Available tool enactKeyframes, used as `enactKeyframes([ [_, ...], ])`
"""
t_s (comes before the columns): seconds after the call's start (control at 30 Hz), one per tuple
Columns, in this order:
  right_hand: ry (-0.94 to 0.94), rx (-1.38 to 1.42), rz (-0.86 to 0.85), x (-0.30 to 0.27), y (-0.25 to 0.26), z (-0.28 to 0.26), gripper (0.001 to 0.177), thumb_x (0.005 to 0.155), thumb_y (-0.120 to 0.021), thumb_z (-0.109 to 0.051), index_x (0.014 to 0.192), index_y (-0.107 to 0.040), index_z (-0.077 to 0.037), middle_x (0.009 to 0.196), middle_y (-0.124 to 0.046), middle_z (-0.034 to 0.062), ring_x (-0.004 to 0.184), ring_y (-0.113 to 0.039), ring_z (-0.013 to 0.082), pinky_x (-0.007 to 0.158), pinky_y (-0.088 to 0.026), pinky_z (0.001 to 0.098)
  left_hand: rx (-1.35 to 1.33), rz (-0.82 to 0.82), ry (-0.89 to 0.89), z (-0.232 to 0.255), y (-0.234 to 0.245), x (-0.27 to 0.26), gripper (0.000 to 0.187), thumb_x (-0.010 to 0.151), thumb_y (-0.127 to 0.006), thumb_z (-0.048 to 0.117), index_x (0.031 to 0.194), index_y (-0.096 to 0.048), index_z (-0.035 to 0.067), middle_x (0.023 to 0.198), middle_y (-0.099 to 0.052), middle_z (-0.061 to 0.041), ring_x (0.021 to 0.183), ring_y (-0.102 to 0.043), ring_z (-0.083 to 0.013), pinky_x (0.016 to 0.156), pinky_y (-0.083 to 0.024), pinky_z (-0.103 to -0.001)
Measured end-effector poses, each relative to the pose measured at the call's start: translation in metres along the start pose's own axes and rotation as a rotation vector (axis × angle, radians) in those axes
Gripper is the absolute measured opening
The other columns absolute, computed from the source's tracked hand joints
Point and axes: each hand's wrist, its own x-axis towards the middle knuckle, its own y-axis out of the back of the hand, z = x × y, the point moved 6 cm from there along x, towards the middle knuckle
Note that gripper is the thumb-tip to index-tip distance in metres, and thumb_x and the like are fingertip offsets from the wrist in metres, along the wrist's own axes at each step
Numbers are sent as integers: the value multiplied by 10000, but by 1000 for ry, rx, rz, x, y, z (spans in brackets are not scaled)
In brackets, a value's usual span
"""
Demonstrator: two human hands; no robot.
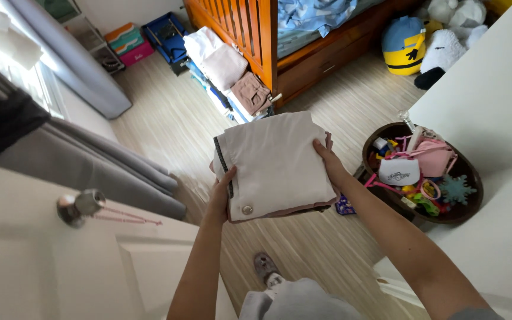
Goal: Moving stacks of folded clothes from one room to another and placing them in organized piles.
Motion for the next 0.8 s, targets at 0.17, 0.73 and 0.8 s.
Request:
enactKeyframes([
  [0.17,35,-27,15,46,-22,-3,1147,855,-610,-650,1633,-5,-64,1563,-415,229,1373,-528,309,1052,-506,377,28,9,29,32,23,43,819,845,-721,432,1503,-412,54,1332,-629,-197,1135,-676,-295,912,-597,-398],
  [0.73,161,-104,58,145,-76,-20,1123,933,-593,-621,1636,177,-204,1706,222,64,1533,-241,167,1154,-408,386,-31,13,69,82,69,127,755,853,-714,394,1471,-460,42,1250,-667,-178,1027,-704,-280,825,-614,-396],
  [0.8,14,-71,52,137,-98,-34,1172,836,-587,-611,1584,253,-279,1703,-17,129,1441,-411,263,1080,-478,405,-29,12,89,86,70,135,762,877,-711,405,1469,-456,-1,1246,-668,-212,1019,-720,-293,818,-623,-392],
])
